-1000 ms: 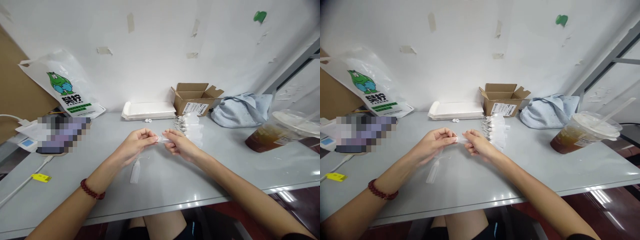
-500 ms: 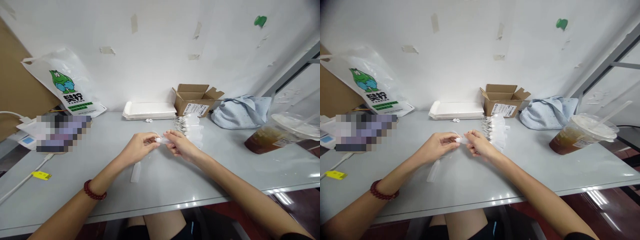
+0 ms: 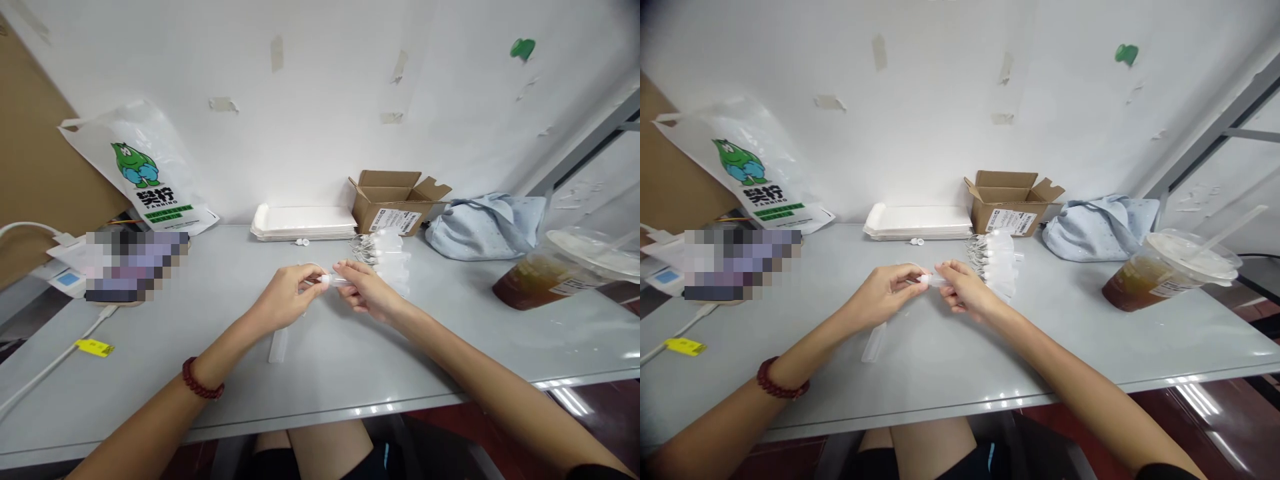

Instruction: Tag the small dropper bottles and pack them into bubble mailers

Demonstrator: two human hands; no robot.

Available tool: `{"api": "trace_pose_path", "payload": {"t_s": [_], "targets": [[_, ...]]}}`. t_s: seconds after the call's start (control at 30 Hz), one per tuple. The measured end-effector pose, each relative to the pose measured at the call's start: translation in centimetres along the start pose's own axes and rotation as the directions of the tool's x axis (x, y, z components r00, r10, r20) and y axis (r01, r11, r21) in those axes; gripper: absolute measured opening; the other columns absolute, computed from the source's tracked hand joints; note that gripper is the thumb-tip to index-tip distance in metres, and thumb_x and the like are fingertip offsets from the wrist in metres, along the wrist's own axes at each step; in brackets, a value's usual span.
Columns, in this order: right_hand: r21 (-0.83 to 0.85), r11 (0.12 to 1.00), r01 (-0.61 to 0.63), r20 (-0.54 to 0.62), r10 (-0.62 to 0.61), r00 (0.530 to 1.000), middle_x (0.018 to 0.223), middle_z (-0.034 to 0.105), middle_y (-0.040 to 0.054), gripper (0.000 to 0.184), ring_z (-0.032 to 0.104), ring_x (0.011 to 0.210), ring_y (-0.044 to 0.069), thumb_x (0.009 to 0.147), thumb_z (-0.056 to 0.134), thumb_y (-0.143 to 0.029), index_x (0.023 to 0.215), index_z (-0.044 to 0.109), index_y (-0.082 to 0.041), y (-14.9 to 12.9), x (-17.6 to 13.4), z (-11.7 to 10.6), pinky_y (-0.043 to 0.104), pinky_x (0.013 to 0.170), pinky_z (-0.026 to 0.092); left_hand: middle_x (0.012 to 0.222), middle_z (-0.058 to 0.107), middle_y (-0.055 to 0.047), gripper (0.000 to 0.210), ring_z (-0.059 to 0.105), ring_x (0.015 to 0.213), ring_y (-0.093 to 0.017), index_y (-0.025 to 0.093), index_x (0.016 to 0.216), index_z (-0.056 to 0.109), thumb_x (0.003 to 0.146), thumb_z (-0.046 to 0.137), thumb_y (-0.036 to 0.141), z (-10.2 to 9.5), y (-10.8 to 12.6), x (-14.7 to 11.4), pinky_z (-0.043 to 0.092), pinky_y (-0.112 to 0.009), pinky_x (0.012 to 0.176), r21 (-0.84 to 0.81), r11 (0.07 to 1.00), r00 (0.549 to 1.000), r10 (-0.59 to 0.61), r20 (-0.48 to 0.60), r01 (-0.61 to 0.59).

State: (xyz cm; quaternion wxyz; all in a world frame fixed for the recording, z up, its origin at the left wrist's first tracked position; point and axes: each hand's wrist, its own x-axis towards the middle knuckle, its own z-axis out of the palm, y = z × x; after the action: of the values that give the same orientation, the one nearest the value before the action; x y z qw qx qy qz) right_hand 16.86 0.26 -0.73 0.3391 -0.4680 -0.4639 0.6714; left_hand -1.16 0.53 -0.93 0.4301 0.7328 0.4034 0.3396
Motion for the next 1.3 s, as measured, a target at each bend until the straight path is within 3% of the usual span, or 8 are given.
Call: {"api": "trace_pose_path", "payload": {"t_s": [0.23,0.33,0.43,0.53,0.8,0.97,1.17,1.3], "targets": [[-0.032,0.998,0.048,0.052,-0.046,0.998,0.049,0.028,-0.0127,0.041,0.018,0.038,0.004,0.082,0.055,-0.056,0.076,0.03,-0.024,0.0,-0.2,0.2,0.017,0.037,0.017,0.072,0.063,-0.003,0.035,0.062,0.063,-0.015,0.016,0.071,0.059,0.086,0.051,0.046,-0.1,0.2,0.1,0.049,-0.029,0.061,-0.088,0.98,0.98,-0.17,0.103,0.18],[-0.108,0.976,0.188,0.0,-0.189,0.982,0.053,0.032,-0.0111,0.043,0.029,0.043,0.006,0.079,0.056,-0.061,0.081,0.036,-0.024,0.1,0.0,0.1,0.02,0.041,0.025,0.062,0.059,-0.001,0.037,0.059,0.056,-0.013,0.016,0.067,0.055,0.088,0.05,0.046,0.0,0.3,0.2,0.047,-0.027,0.059,-0.171,0.961,0.975,-0.208,0.072,0.218],[-0.36,0.842,0.401,-0.095,-0.461,0.882,0.058,0.038,-0.0077,0.04,0.037,0.052,0.009,0.077,0.06,-0.057,0.089,0.048,-0.021,0.3,0.1,-0.3,0.023,0.048,0.029,0.058,0.056,0.0,0.039,0.057,0.054,-0.012,0.015,0.068,0.056,0.089,0.048,0.047,0.0,0.3,0.3,0.046,-0.026,0.055,-0.285,0.922,0.963,-0.267,0.024,0.263],[-0.543,0.698,0.467,-0.097,-0.605,0.79,0.062,0.043,-0.0039,0.033,0.039,0.058,0.01,0.082,0.056,-0.05,0.086,0.056,-0.017,0.3,0.2,-0.7,0.025,0.053,0.03,0.065,0.059,-0.002,0.035,0.058,0.057,-0.012,0.014,0.074,0.059,0.086,0.053,0.045,-0.1,0.3,0.2,0.047,-0.026,0.056,-0.315,0.919,0.97,-0.242,0.026,0.238],[-0.513,0.738,0.439,-0.139,-0.575,0.806,0.061,0.042,-0.0034,0.032,0.036,0.055,0.009,0.084,0.054,-0.047,0.08,0.058,-0.015,0.0,-0.4,-0.7,0.026,0.052,0.028,0.094,0.066,-0.008,0.027,0.065,0.081,-0.018,0.015,0.092,0.059,0.082,0.061,0.039,1.0,-0.2,0.0,0.054,-0.031,0.069,-0.154,0.988,0.985,-0.034,-0.171,0.007],[-0.492,0.734,0.469,-0.142,-0.599,0.788,0.059,0.04,-0.0047,0.031,0.034,0.053,0.009,0.084,0.055,-0.046,0.084,0.059,-0.016,-0.1,-0.7,-0.6,0.025,0.05,0.026,0.075,0.065,-0.006,0.041,0.063,0.064,-0.016,0.013,0.078,0.063,0.088,0.047,0.05,1.2,0.4,0.0,0.051,-0.027,0.055,-0.241,0.962,0.989,-0.139,-0.047,0.124],[-0.368,0.794,0.484,-0.172,-0.569,0.804,0.054,0.037,-0.0061,0.034,0.032,0.049,0.008,0.084,0.054,-0.05,0.076,0.056,-0.017,-0.2,-0.7,-0.8,0.025,0.047,0.025,0.061,0.056,0.002,0.027,0.053,0.05,-0.008,0.014,0.073,0.059,0.088,0.054,0.037,1.4,0.9,-0.2,0.042,-0.021,0.048,-0.143,0.99,0.996,-0.025,-0.086,0.012],[-0.363,0.791,0.492,-0.154,-0.572,0.806,0.053,0.038,-0.0062,0.033,0.032,0.048,0.007,0.086,0.053,-0.048,0.079,0.058,-0.016,-0.3,-0.9,-0.8,0.025,0.048,0.025,0.063,0.056,0.001,0.028,0.054,0.051,-0.009,0.014,0.079,0.064,0.087,0.054,0.039,1.1,0.9,-0.2,0.042,-0.022,0.047,-0.166,0.986,1.0,-0.021,-0.008,0.019]]}}
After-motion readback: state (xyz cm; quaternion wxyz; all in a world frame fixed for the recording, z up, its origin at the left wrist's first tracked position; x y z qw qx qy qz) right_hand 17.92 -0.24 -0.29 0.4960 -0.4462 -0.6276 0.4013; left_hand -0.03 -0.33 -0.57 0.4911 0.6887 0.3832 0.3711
